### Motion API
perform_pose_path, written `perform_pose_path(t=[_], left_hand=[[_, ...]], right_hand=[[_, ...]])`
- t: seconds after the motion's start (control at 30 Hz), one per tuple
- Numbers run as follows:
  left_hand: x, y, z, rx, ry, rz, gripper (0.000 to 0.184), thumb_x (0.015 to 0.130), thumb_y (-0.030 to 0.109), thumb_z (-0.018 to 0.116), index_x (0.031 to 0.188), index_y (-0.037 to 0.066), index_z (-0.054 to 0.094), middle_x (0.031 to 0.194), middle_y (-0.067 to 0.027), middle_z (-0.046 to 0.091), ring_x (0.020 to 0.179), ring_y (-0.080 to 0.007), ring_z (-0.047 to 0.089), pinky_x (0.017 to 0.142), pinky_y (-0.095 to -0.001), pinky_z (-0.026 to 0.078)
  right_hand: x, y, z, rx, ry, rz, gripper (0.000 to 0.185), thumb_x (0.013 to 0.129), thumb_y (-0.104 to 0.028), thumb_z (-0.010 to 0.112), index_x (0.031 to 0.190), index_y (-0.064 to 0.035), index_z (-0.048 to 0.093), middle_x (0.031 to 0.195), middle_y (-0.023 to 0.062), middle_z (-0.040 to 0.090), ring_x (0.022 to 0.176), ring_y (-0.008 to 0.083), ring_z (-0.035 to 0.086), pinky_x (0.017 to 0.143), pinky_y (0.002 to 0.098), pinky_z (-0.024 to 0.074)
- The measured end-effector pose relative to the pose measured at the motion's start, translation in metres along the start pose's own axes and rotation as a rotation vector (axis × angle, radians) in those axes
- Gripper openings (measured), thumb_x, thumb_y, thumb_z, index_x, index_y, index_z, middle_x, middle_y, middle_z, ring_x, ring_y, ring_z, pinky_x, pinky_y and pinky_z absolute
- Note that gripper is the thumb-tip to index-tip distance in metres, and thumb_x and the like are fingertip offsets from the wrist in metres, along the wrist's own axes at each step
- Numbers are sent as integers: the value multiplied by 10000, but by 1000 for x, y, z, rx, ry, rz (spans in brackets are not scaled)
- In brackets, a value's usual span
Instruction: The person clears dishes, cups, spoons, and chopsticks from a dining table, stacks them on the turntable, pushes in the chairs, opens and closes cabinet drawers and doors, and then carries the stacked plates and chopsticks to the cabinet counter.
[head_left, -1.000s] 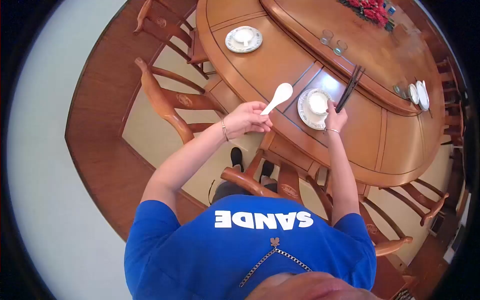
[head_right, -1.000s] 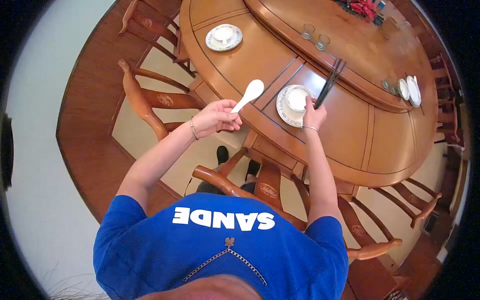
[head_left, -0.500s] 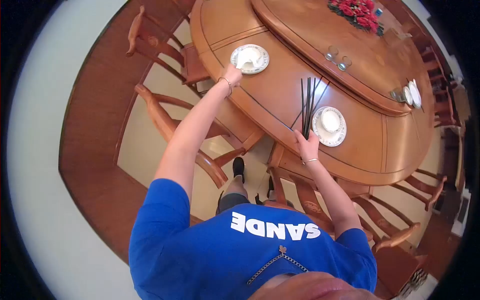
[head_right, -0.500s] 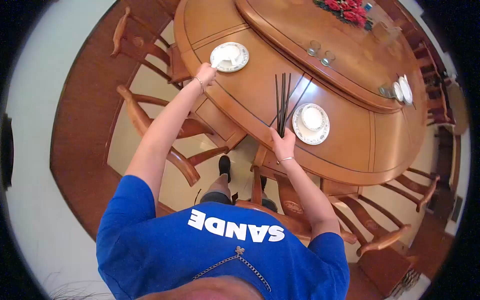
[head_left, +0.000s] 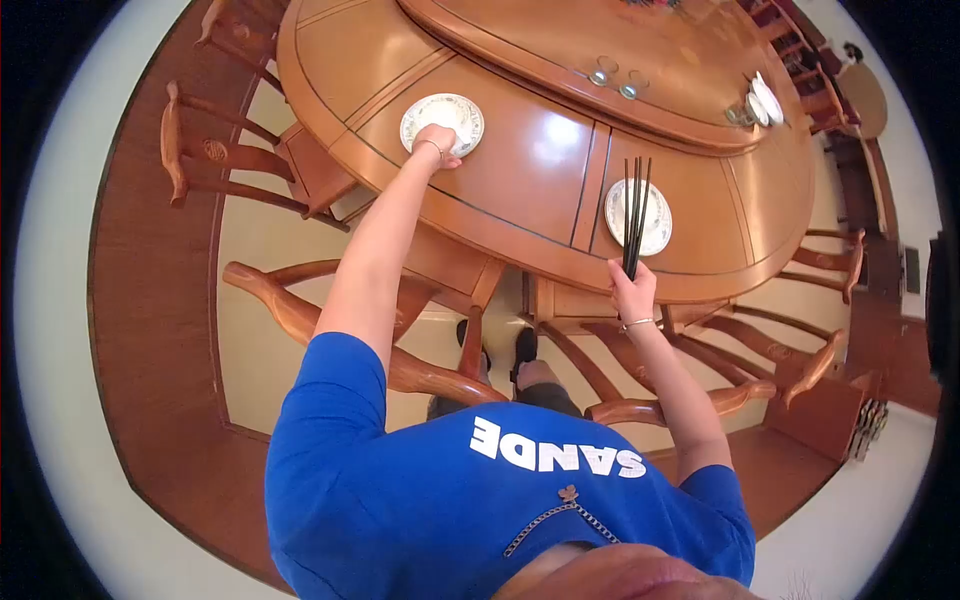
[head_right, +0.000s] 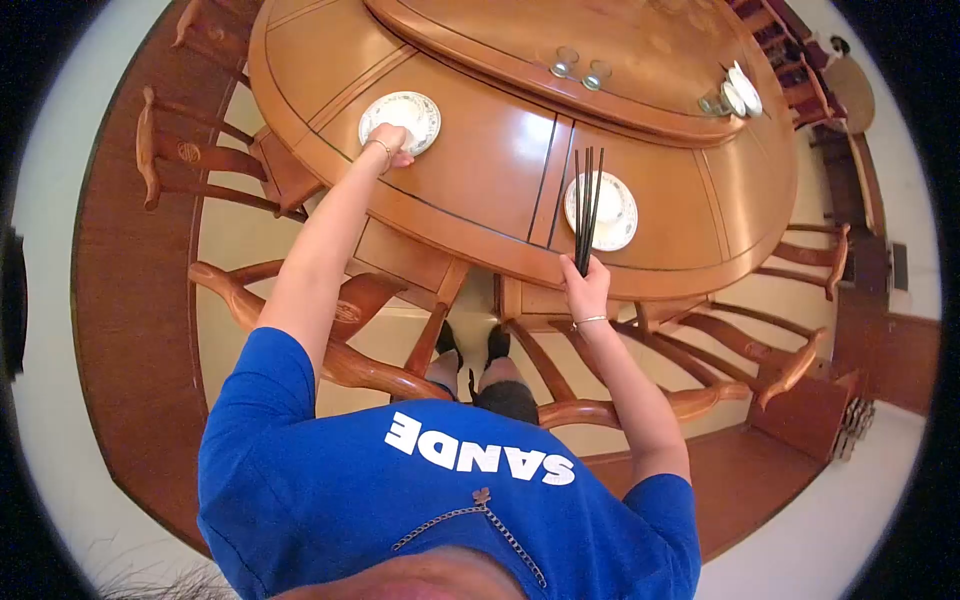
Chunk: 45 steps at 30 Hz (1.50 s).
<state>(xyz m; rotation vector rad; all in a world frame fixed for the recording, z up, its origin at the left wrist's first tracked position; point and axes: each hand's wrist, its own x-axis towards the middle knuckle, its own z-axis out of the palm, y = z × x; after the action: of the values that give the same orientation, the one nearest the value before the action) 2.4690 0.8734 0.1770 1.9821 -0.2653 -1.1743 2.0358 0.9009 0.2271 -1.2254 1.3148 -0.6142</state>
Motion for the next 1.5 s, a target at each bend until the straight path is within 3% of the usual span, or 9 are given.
perform_pose_path(t=[0.37, 0.57, 0.7, 0.83, 0.93, 1.03, 1.23, 1.3, 1.5], left_hand=[[-3, 37, 0, 1126, 377, 342, 540, 841, 510, 543, 1011, 24, 707, 1061, -171, 687, 911, -290, 694, 772, -388, 555], [34, 30, 4, 970, 413, 325, 683, 721, 617, 654, 1071, 32, 696, 1075, -177, 684, 1010, -312, 658, 869, -394, 526], [65, 28, 7, 809, 372, 174, 573, 699, 502, 706, 1055, 54, 709, 1104, -151, 683, 1034, -246, 657, 899, -369, 512], [74, 21, 6, 744, 371, 181, 506, 684, 360, 750, 1062, 28, 694, 1090, -171, 682, 1051, -233, 650, 897, -352, 512], [44, 31, 2, 831, 333, 216, 860, 681, 256, 775, 1270, -181, 327, 1135, -251, 632, 1074, -279, 638, 903, -331, 511], [71, 17, -14, 658, 224, 197, 877, 678, 248, 781, 1299, -153, 309, 1113, -245, 641, 1078, -281, 633, 899, -342, 510], [-30, 41, -61, 445, 159, 414, 275, 746, 156, 694, 919, -55, 660, 683, -106, 669, 528, -140, 622, 519, -304, 503], [-38, 31, -84, 246, 60, 465, 238, 757, 140, 678, 908, -42, 654, 682, -64, 641, 529, -109, 577, 495, -275, 468], [-144, 8, -117, -71, -12, 412, 200, 796, 16, 585, 985, -42, 561, 730, -17, 557, 558, -79, 498, 498, -241, 402]], right_hand=[[95, 63, -45, -108, 389, -195, 192, 811, -172, 720, 794, -6, 625, 599, 60, 602, 417, 95, 453, 382, 266, 333], [136, 29, -49, -349, 557, 107, 397, 795, -313, 736, 821, 71, 635, 689, 157, 694, 454, 143, 535, 439, 309, 411], [163, 53, -50, -144, 492, 83, 323, 808, -202, 724, 895, 98, 641, 746, 149, 697, 610, 204, 685, 544, 313, 493], [192, 85, -49, 28, 485, 31, 173, 826, -112, 657, 901, 38, 614, 638, 130, 644, 368, 108, 439, 335, 273, 299], [211, 105, -52, -36, 593, -74, 145, 824, -48, 598, 926, 55, 598, 598, 88, 590, 374, 106, 441, 340, 272, 288], [207, 91, -37, 5, 580, -276, 137, 825, -54, 602, 904, 56, 587, 557, 36, 523, 373, 100, 431, 342, 269, 286], [182, -13, 71, 19, 196, -338, 113, 836, -103, 618, 827, 0, 573, 542, -8, 458, 395, 73, 408, 354, 252, 280], [207, -16, 119, -204, 178, -657, 147, 835, -118, 619, 839, 27, 596, 566, 11, 520, 415, 100, 457, 366, 284, 338], [216, -56, 257, -309, -103, -402, 245, 765, -168, 624, 884, 43, 657, 776, 216, 681, 770, 359, 677, 718, 427, 518]])
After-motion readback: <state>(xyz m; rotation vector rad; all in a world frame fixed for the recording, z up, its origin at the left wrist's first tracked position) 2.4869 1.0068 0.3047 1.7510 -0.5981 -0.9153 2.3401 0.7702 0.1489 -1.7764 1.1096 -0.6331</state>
